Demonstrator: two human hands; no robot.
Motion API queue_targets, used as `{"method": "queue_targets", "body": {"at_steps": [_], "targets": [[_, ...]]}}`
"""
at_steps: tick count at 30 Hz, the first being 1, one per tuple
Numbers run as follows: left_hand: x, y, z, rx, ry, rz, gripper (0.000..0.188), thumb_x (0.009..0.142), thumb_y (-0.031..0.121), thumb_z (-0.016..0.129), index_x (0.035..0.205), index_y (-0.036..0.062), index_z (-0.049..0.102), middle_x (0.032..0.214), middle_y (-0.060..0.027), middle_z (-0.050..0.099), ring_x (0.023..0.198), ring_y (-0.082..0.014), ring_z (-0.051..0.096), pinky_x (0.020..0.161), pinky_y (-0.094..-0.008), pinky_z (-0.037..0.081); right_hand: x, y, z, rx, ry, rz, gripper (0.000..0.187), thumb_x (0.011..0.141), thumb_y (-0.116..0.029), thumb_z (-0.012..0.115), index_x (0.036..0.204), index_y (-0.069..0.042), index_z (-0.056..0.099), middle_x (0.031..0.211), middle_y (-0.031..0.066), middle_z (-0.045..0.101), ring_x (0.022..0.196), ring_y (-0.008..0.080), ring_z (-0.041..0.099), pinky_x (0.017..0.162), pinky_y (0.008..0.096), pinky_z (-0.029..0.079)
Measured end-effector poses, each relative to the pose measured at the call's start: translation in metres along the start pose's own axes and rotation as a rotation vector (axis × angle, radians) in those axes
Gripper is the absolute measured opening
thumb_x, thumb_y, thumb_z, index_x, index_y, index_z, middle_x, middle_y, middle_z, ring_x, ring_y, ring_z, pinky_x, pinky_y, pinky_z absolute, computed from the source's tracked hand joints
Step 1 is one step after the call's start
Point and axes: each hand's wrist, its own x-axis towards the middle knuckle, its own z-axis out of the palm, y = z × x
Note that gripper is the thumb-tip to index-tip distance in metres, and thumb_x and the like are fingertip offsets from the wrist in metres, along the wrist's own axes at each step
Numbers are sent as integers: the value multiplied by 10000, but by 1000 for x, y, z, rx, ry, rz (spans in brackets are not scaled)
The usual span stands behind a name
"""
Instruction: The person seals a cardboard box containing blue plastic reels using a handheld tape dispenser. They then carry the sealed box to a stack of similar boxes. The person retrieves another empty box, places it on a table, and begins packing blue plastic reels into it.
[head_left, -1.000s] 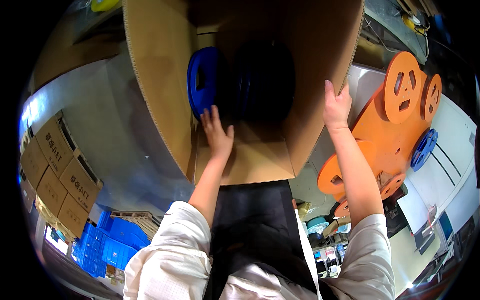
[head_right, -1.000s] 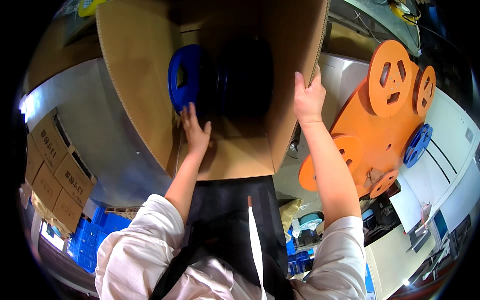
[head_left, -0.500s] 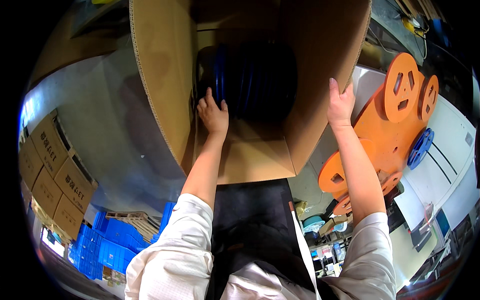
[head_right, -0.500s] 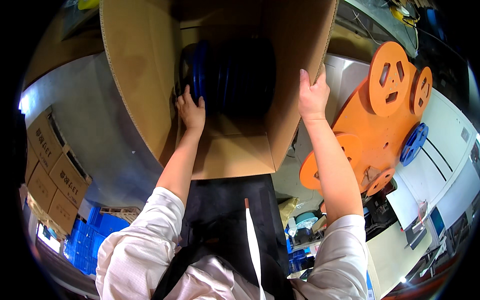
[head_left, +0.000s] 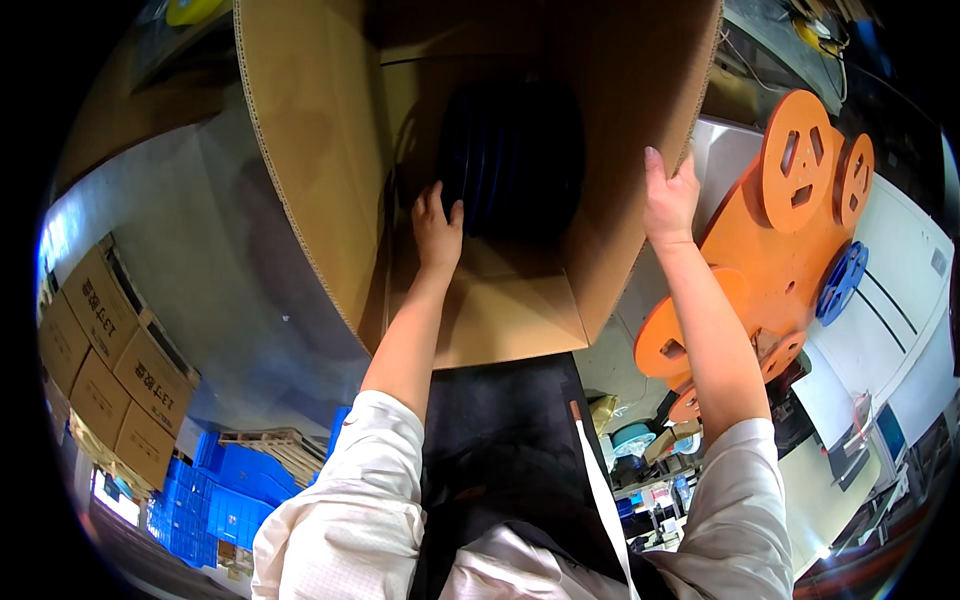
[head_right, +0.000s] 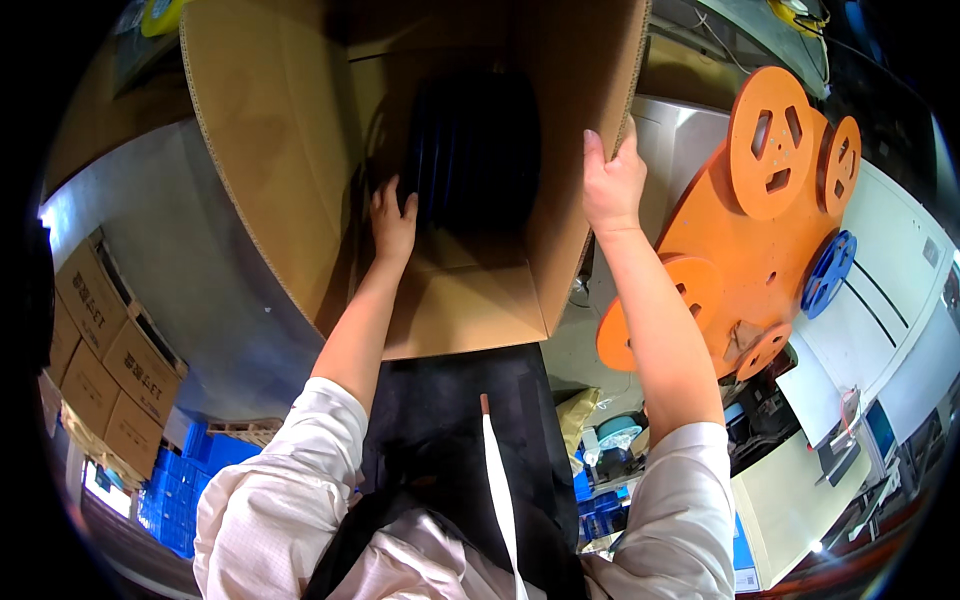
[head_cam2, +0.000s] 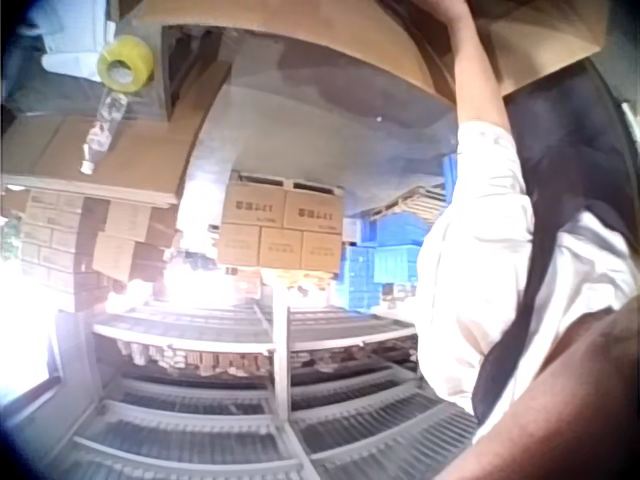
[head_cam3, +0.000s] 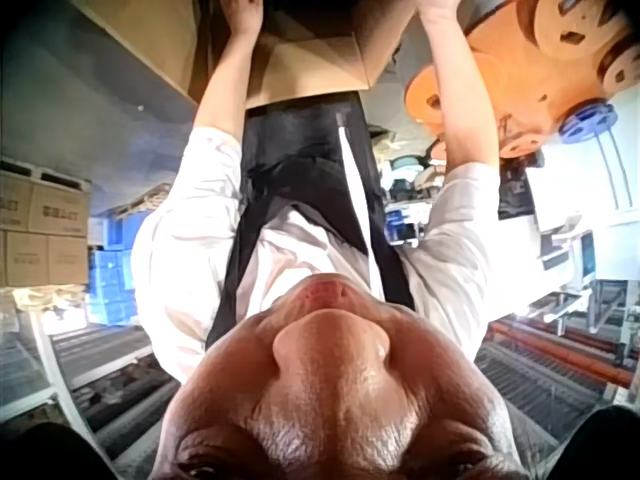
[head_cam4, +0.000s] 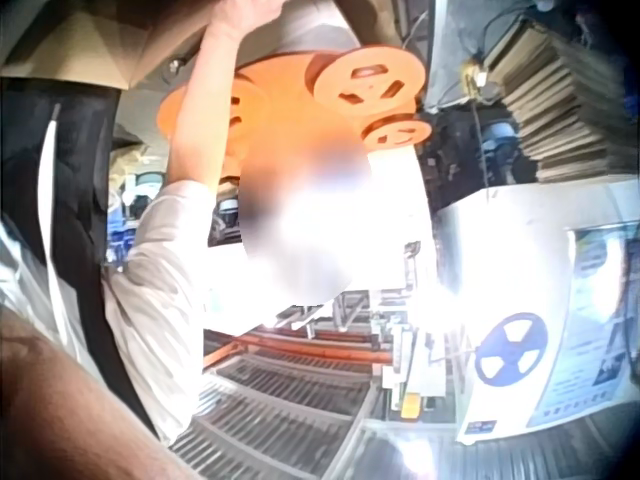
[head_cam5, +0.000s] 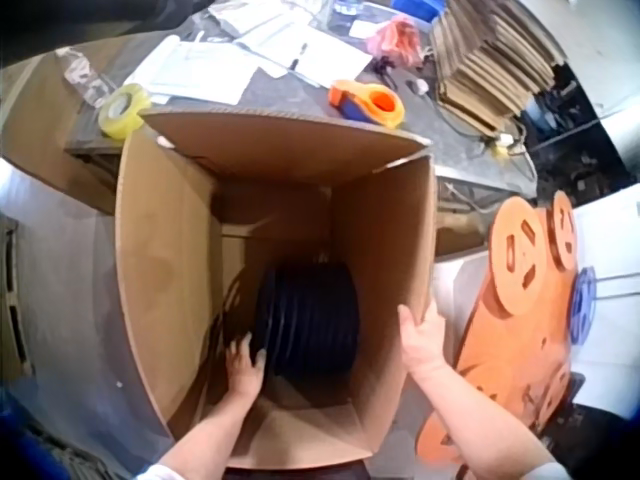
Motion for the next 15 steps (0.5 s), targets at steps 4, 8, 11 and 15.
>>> {"method": "queue_targets", "body": {"at_steps": [4,8,11,15], "targets": [[-23,-3,-11,-26,-33,27,467,881,240,598,1296,71,468,1312,-192,460,1206,-382,424,992,-442,382,1,0,-1,-54,-5,-21,451,898,-178,568,1288,7,435,1055,191,652,993,337,628,848,359,484],[-55,-13,-31,-10,-105,-1,479,878,233,590,1317,97,458,1330,-192,447,1221,-384,408,1007,-443,362,2,-2,0,-127,1,-51,453,895,-201,553,1295,-26,431,1016,220,650,963,391,615,822,410,493],[-78,-8,-61,-49,-183,-22,471,887,226,569,1326,103,451,1339,-188,436,1243,-383,385,1031,-446,335,3,-2,1,-198,-14,-17,489,879,-245,549,1309,-55,413,986,244,643,933,422,603,810,458,485],[-104,-1,-108,-29,-241,-16,479,882,209,566,1323,67,445,1336,-179,445,1243,-364,397,1044,-417,334,5,-15,-6,-308,-130,155,627,844,-274,604,1377,-58,353,1097,250,615,1032,409,584,890,452,467]]}}
